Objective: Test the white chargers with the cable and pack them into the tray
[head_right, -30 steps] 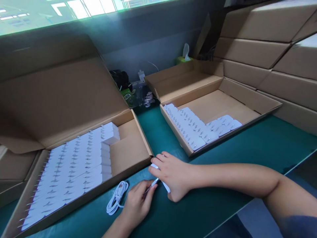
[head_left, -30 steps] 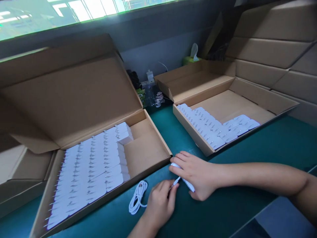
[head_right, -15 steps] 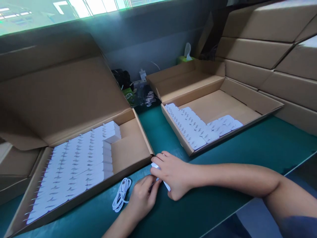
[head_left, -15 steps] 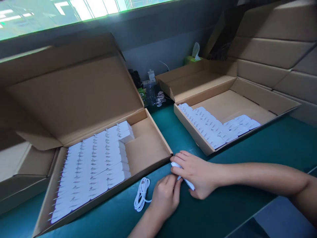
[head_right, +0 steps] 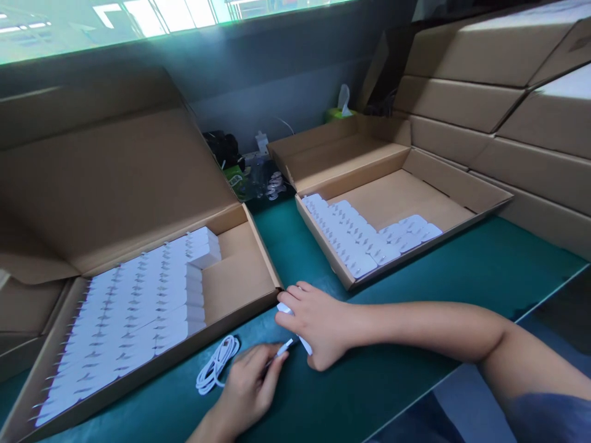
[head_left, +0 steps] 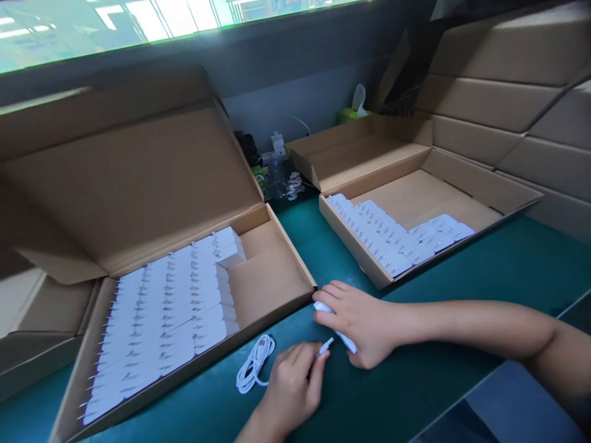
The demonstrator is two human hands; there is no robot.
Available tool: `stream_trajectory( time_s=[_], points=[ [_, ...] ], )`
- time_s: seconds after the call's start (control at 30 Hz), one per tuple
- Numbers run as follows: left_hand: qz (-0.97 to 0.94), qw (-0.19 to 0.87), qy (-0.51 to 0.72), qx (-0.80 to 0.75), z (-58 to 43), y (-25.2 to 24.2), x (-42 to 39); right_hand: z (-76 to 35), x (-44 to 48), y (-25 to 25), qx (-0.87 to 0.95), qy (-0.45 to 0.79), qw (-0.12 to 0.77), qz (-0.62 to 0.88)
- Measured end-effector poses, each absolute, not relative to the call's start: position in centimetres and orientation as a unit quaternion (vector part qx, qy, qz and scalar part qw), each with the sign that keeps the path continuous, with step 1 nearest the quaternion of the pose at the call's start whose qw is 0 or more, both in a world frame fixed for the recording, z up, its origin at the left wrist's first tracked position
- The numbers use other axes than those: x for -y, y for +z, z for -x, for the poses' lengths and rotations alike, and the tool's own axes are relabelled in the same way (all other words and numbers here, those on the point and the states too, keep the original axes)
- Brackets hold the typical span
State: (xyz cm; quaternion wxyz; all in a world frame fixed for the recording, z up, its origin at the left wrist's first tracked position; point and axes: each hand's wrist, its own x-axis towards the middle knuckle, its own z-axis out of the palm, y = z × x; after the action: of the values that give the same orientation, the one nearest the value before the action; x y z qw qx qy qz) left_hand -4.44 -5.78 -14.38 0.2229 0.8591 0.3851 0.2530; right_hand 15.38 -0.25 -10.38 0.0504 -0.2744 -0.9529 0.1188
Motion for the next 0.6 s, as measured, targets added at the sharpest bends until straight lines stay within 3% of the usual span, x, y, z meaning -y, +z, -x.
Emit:
stream_trajectory(
  time_s=[0.6],
  points=[
    [-0.845,0.252,0.235,-0.409,2.8,-15.0,7.2,-15.4,0.3,-10.4,0.949,0.137,0.055,0.278]
  ],
)
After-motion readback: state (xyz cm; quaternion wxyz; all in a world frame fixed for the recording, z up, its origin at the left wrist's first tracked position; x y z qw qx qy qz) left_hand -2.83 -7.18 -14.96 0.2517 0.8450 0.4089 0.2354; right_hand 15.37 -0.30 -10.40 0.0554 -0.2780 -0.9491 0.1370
